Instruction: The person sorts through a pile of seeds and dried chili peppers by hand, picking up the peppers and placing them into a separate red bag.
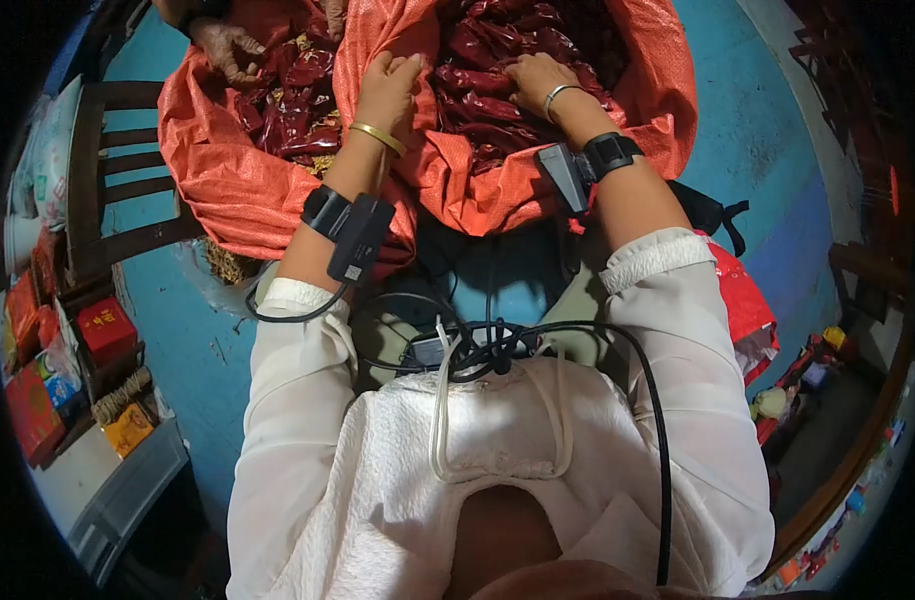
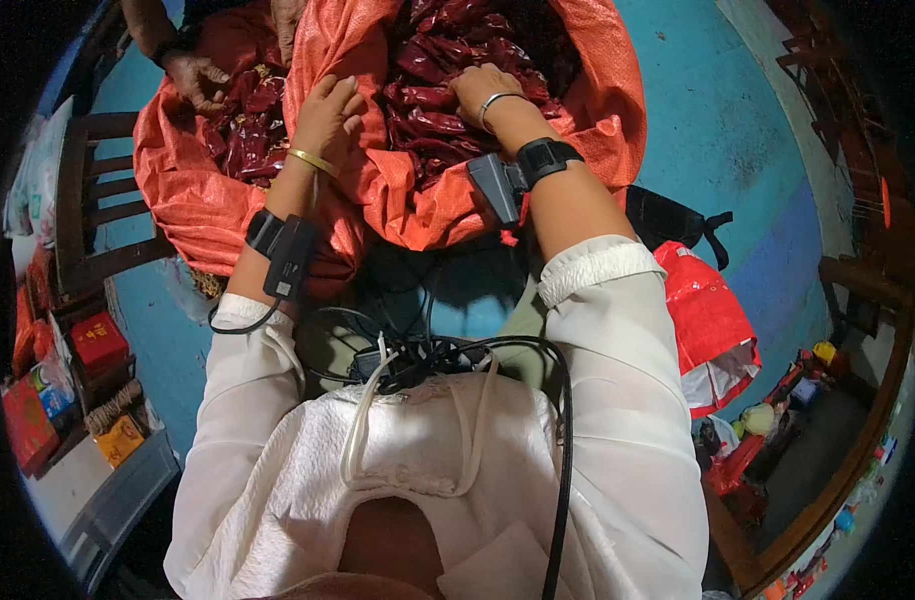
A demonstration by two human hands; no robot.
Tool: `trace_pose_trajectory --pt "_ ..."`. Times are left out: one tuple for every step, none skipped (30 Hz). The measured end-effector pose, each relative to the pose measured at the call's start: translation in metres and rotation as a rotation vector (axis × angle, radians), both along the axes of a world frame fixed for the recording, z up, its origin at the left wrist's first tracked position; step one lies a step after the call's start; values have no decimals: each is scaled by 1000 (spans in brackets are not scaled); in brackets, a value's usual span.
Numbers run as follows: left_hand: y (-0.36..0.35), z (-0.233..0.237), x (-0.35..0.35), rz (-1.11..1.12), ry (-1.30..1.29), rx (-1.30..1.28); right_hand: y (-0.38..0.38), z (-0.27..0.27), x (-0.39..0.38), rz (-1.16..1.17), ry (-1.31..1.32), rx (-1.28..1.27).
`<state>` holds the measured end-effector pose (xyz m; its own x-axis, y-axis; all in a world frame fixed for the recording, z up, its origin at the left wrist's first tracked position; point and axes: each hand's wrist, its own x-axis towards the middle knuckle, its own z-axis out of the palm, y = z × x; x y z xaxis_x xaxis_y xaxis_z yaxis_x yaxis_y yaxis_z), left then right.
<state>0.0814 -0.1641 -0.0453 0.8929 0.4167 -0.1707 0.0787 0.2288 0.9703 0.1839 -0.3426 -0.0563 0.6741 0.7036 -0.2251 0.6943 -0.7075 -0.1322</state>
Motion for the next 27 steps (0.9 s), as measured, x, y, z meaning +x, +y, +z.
trace_pose_trajectory --pt "2 -2 0 -27 -5 -41 -3 1 1 -1 -1 -1" --pt "3 -4 1 -54 -12 -84 -7 3 2 -25 -55 -98" --pt "2 -12 3 -52 -16 -88 -12 5 4 -46 -112 -195" --pt "0 -19 6 14 15 40 -18 7 5 -42 -117 -199" --pt "-2 -26 8 82 45 169 -27 9 5 -76 -139 -169" --pt "-6 -25 7 86 40 168 -33 12 7 -111 -162 -137" --pt "-12 -24 5 51 13 162 -34 9 9 -125 -168 -123" --pt "-17 -23 3 14 -14 158 -34 6 10 -123 -172 -120" --pt "-23 -13 -1 -1 48 287 -34 8 5 -120 -194 -86" --pt "-27 -8 -4 -1 47 288 -34 10 1 -118 -214 -52" --pt "-31 -4 -6 -43 43 227 -30 10 -3 -99 -213 18" --pt "-33 -2 -5 -85 38 165 -24 10 -6 -79 -212 88" --pt "-32 -8 -3 -60 48 157 -17 6 -7 -47 -205 135" --pt "-31 -12 -2 -59 45 159 -10 -3 -7 -12 -252 221" --pt "-28 -15 -2 -93 68 151 -1 0 -12 6 -224 213" --pt "-25 -19 -1 -128 91 144 9 4 -18 22 -197 206" --pt "-21 -23 1 -155 106 214 17 2 -19 62 -176 223" --pt "-21 -24 1 -156 105 219 24 -2 -22 102 -155 240" --pt "-21 -24 0 -147 102 211 32 -4 -26 79 -60 239" --pt "-22 -23 -1 -139 100 203 39 -12 -27 71 66 248" --pt "-23 -23 -1 -115 95 157 45 -12 -30 106 101 197" --pt "-22 -22 0 -117 95 159 47 -11 -32 144 134 145" --pt "-21 -21 -1 -123 110 147 47 -10 -32 143 134 147" --pt "-22 -14 -3 -128 125 133 45 -8 -31 186 182 160" --pt "-24 -8 -4 -128 126 131 43 -7 -30 230 229 172" --pt "-28 -1 -6 -98 133 87 39 -8 -29 229 229 170" --pt "-32 5 -7 -69 138 41 35 -9 -29 210 308 257"
